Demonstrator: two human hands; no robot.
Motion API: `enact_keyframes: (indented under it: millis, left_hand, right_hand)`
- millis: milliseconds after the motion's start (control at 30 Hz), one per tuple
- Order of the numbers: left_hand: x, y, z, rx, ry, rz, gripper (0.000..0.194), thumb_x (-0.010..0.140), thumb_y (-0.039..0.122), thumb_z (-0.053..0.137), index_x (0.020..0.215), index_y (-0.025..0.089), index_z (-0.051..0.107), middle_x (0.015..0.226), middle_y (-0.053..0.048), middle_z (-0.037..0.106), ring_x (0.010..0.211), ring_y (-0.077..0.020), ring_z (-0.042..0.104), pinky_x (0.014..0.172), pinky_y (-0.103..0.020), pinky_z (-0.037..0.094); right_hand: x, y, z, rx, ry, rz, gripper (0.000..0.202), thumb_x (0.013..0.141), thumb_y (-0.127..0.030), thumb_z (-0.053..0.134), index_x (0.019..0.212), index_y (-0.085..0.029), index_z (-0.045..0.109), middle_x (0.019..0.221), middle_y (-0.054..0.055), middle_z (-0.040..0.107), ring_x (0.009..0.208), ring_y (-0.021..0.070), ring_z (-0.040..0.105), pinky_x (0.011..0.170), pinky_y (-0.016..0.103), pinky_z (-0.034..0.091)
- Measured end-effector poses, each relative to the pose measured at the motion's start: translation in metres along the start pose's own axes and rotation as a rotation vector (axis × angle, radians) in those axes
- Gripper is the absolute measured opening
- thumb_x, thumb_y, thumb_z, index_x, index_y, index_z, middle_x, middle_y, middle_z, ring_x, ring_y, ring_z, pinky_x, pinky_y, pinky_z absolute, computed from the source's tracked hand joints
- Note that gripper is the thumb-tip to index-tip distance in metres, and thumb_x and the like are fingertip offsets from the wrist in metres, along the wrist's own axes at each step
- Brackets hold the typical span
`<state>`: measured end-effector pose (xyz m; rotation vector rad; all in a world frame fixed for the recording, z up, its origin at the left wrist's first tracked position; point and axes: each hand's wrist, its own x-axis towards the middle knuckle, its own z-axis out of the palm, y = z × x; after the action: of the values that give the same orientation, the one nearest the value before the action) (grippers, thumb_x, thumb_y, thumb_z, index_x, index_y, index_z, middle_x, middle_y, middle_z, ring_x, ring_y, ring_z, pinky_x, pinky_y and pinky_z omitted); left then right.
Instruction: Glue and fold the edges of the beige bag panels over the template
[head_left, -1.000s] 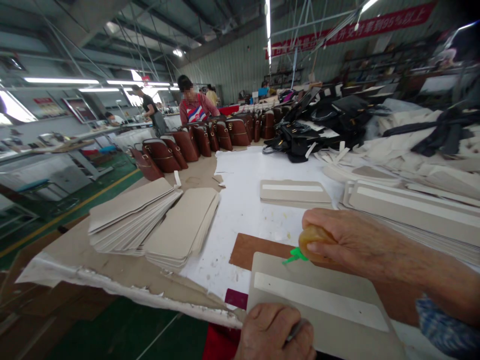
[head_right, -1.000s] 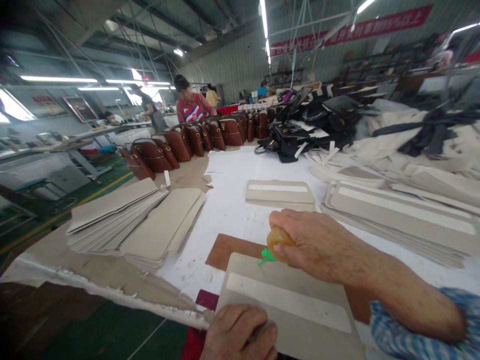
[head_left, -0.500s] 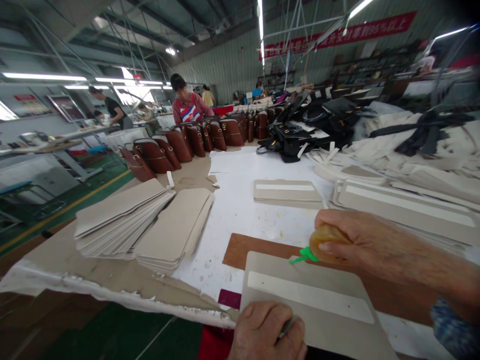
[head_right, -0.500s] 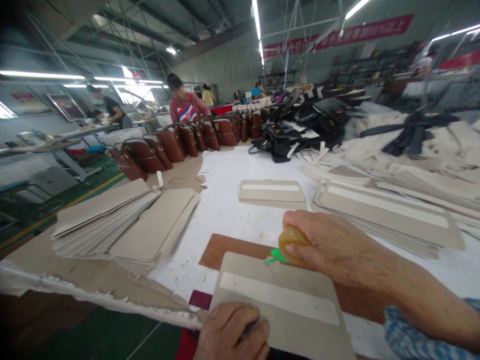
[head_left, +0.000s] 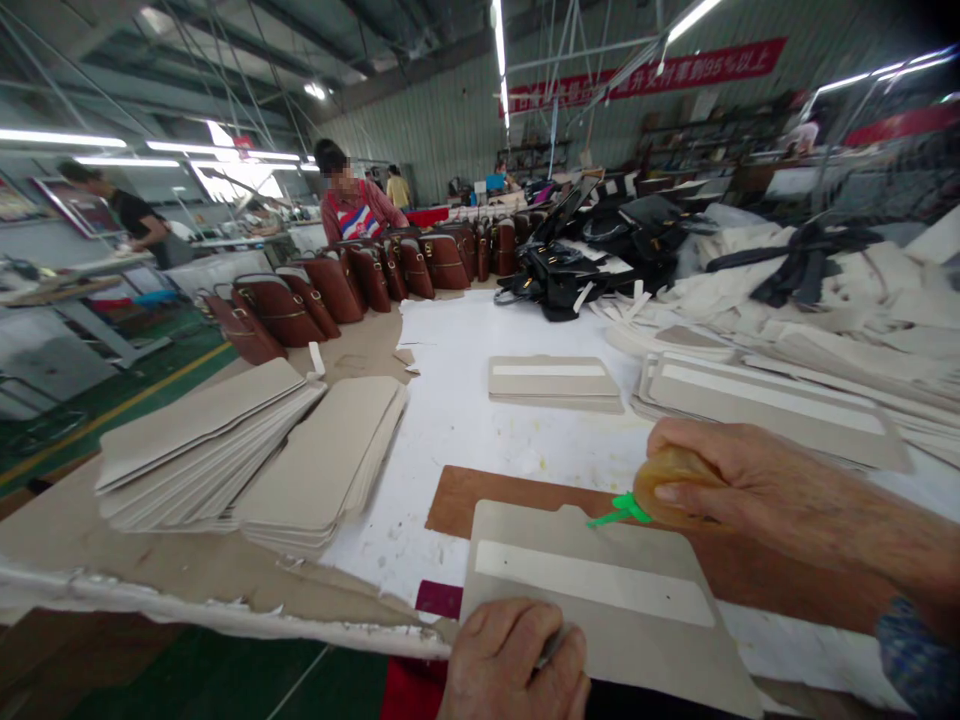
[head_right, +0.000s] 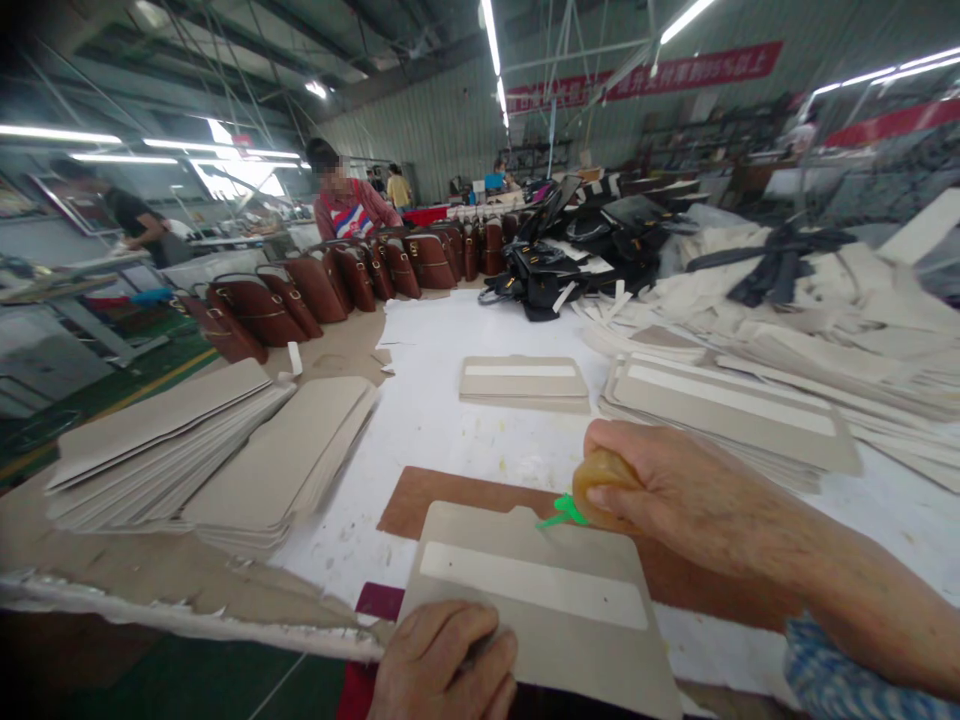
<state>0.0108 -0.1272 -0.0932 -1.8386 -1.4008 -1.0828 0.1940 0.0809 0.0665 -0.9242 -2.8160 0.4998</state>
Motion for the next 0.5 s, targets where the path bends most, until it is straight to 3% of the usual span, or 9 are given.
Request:
enact_keyframes:
  millis: [100,267,500]
  left_hand:
    - [-0.002,0.0,0.0,-0.007,-0.012,-0.001,0.017,0.087,0.015,0.058,0.093,0.019,0.074,0.086,0.0,0.075,0.072,-0.0168,0.072,0.063,-0.03,0.059]
    - [-0.01,-0.002,0.001,-0.014,-0.043,-0.005,0.017,0.087,0.017,0.062,0.098,0.02,0.074,0.091,0.0,0.076,0.076,-0.0181,0.072,0.065,-0.031,0.06]
    - [-0.018,-0.007,0.001,-0.034,-0.093,-0.001,0.023,0.085,0.016,0.066,0.106,0.02,0.074,0.097,-0.003,0.076,0.082,-0.0189,0.072,0.07,-0.031,0.061]
  right_hand:
    - [-0.005,-0.002,-0.005,-0.044,-0.103,0.099,0.038,0.093,-0.061,0.05,0.086,-0.025,0.056,0.078,0.0,0.065,0.071,0.0203,0.057,0.062,0.034,0.037]
    - [-0.014,0.001,-0.01,-0.047,-0.1,0.199,0.05,0.087,-0.073,0.043,0.085,-0.025,0.056,0.078,0.002,0.065,0.073,0.0225,0.058,0.065,0.037,0.039]
    - [-0.028,0.023,-0.011,-0.041,-0.078,0.264,0.056,0.085,-0.08,0.044,0.085,-0.026,0.059,0.077,0.001,0.065,0.073,0.0224,0.058,0.066,0.037,0.041]
